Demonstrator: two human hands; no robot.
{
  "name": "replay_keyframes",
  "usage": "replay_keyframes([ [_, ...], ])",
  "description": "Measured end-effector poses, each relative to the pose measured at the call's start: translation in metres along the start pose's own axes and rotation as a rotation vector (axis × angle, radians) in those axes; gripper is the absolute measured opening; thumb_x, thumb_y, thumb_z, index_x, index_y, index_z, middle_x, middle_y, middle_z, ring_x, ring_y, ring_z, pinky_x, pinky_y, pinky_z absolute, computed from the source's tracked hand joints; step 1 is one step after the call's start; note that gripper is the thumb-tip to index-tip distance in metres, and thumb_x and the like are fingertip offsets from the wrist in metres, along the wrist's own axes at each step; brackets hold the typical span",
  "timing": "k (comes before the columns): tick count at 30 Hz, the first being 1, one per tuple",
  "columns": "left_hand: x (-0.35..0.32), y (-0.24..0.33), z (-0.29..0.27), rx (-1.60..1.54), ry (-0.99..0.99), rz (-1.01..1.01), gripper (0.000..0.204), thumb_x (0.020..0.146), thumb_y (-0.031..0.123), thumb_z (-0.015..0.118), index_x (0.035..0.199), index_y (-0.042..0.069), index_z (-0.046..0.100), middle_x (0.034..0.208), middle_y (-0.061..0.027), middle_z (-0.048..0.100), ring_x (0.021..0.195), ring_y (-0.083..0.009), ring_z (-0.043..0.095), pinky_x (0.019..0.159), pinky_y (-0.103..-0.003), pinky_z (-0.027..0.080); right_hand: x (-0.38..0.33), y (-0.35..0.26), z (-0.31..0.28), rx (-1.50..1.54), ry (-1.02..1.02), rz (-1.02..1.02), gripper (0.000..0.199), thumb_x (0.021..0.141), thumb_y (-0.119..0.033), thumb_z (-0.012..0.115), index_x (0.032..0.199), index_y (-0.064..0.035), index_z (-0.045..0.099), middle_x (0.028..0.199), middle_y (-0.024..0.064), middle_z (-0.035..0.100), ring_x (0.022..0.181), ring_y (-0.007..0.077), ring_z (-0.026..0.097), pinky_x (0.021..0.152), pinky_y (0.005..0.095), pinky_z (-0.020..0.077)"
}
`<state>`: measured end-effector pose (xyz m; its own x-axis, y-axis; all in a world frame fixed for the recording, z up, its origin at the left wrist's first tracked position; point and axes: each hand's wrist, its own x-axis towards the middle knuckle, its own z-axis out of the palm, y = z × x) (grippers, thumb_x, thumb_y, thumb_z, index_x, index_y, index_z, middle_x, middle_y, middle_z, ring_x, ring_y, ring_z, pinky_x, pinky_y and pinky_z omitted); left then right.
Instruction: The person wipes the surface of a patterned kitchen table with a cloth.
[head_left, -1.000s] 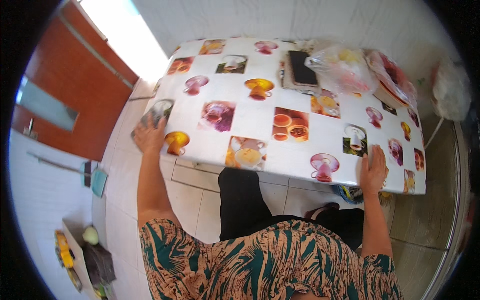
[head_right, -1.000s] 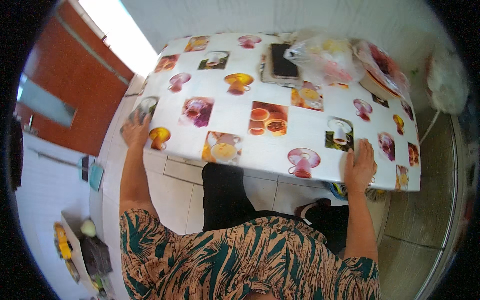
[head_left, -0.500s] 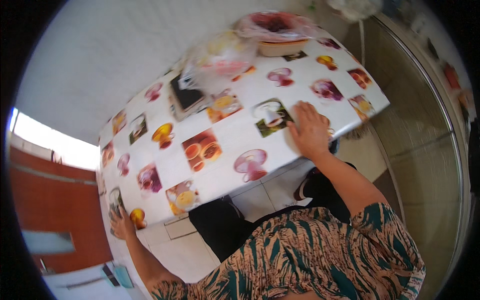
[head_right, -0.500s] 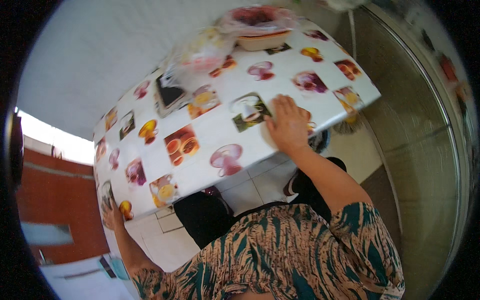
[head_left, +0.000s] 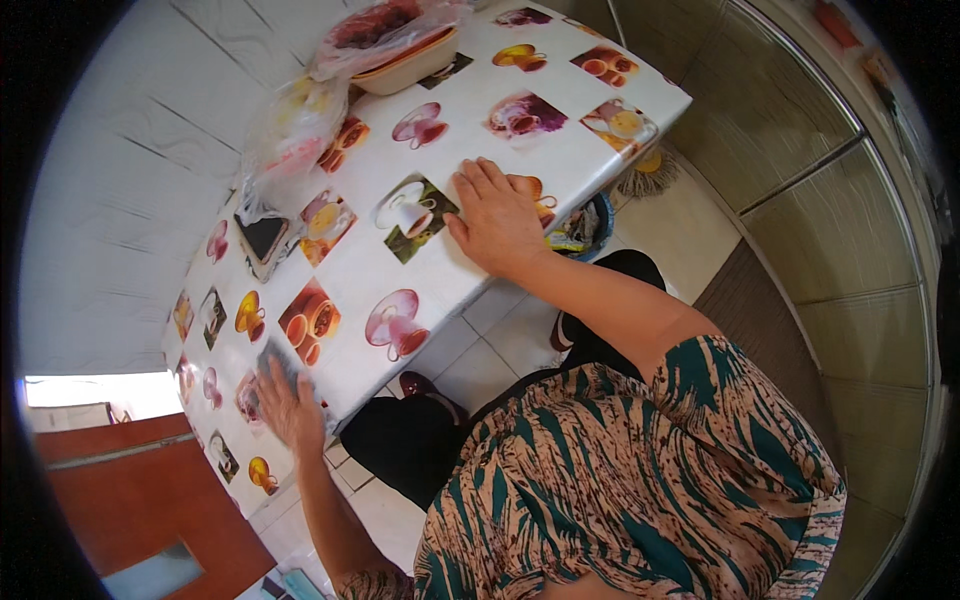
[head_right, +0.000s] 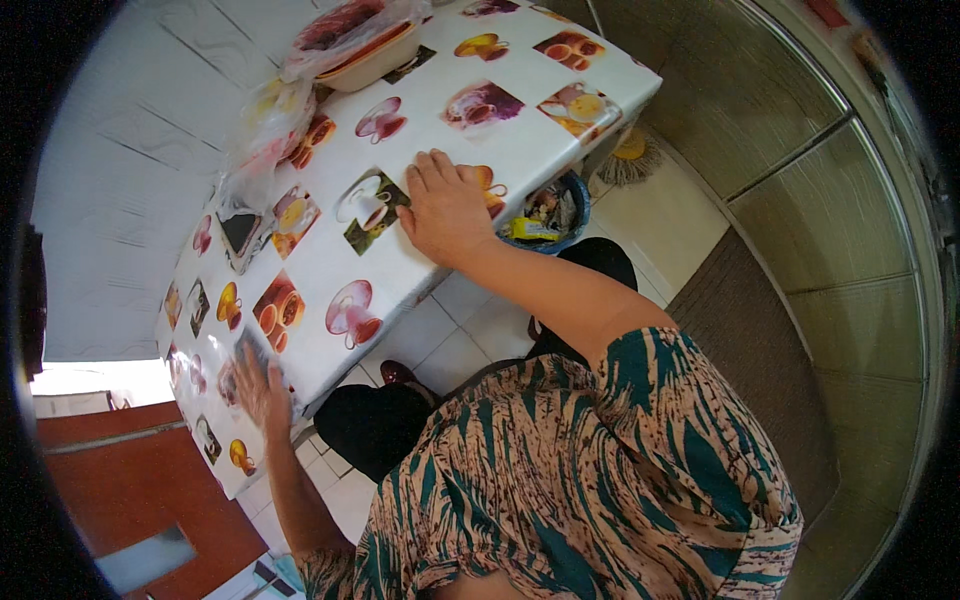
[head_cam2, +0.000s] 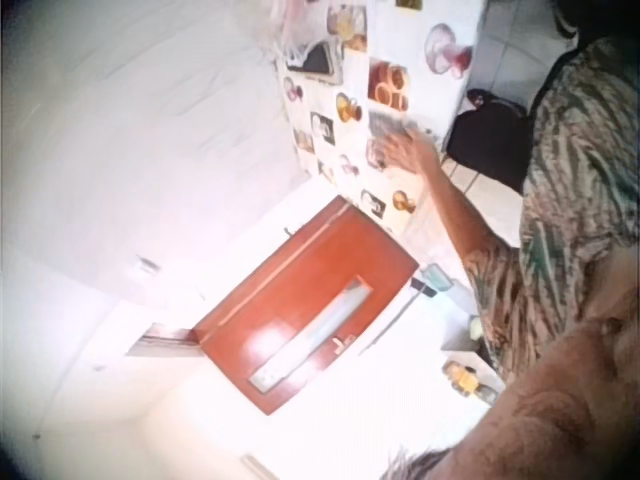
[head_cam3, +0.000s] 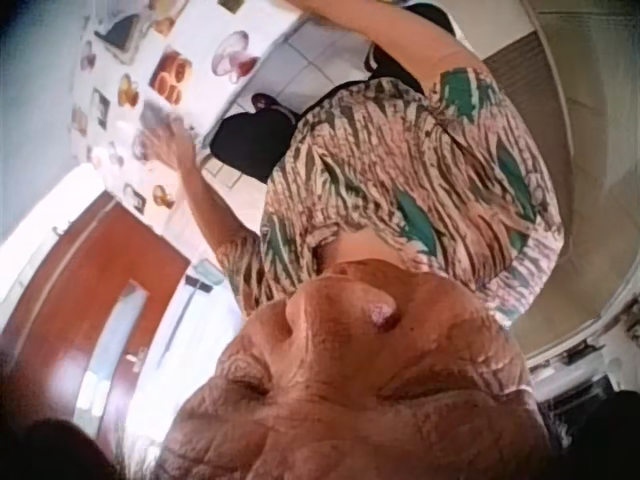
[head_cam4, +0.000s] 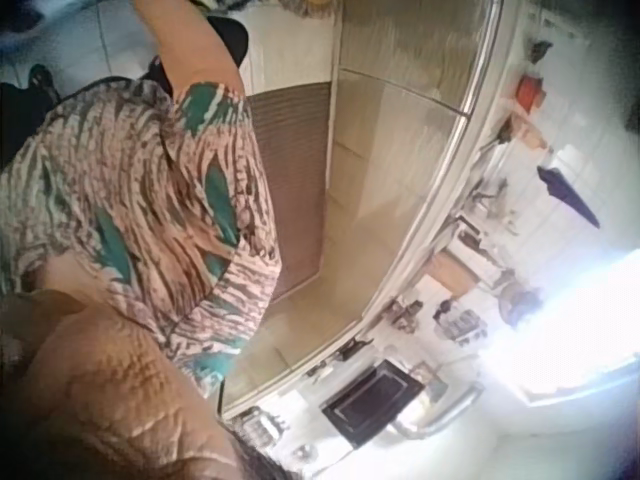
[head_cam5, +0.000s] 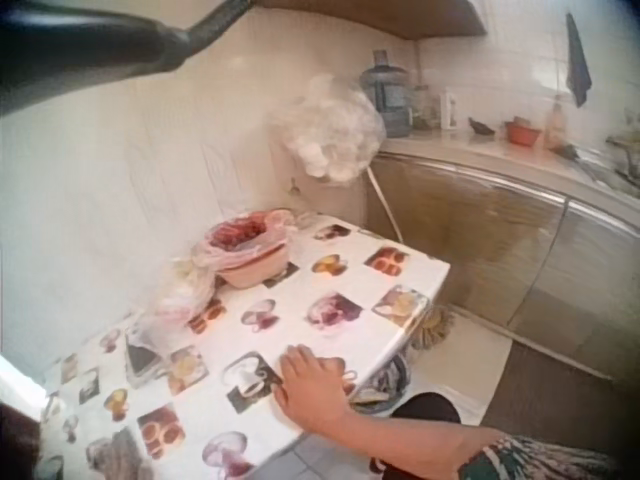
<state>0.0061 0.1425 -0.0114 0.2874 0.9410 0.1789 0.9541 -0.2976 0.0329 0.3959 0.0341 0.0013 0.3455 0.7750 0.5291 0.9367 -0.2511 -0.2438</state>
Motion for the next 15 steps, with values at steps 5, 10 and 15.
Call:
replay_keyframes([
  [5, 0.029, 0.131, 0.004, 0.039, 0.038, 0.340, 0.064, 0.094, 0.046, 0.047, 0.150, 0.018, 0.034, 0.154, -0.0173, 0.030, 0.143, -0.0356, 0.025, 0.115, -0.050, 0.018, 0.002, 0.000, 0.009, 0.035, -0.013, 0.027, 0.049, 0.089, -0.031, 0.059, 0.125, 0.0006, 0.054, 0.137, 0.0171, 0.050, 0.131, 0.0305, 0.042, 0.100, 0.0444, 0.0346],
  [10, 0.011, 0.219, -0.001, -0.167, 0.050, 0.563, 0.055, 0.100, 0.043, 0.039, 0.150, 0.019, 0.035, 0.154, -0.0151, 0.030, 0.144, -0.0343, 0.024, 0.116, -0.049, 0.016, 0.004, 0.003, 0.019, 0.128, 0.089, 0.007, 0.044, 0.089, -0.028, 0.058, 0.120, 0.0027, 0.055, 0.133, 0.0196, 0.052, 0.127, 0.0324, 0.044, 0.100, 0.0440, 0.0359],
  [15, -0.008, 0.198, -0.012, -0.252, -0.095, 0.512, 0.053, 0.100, 0.035, 0.038, 0.150, 0.019, 0.034, 0.157, -0.0144, 0.026, 0.146, -0.0311, 0.019, 0.118, -0.045, 0.012, 0.002, 0.011, 0.027, 0.153, 0.109, 0.013, 0.042, 0.087, -0.025, 0.061, 0.118, 0.0021, 0.056, 0.131, 0.0186, 0.053, 0.125, 0.0317, 0.046, 0.099, 0.0444, 0.0371],
])
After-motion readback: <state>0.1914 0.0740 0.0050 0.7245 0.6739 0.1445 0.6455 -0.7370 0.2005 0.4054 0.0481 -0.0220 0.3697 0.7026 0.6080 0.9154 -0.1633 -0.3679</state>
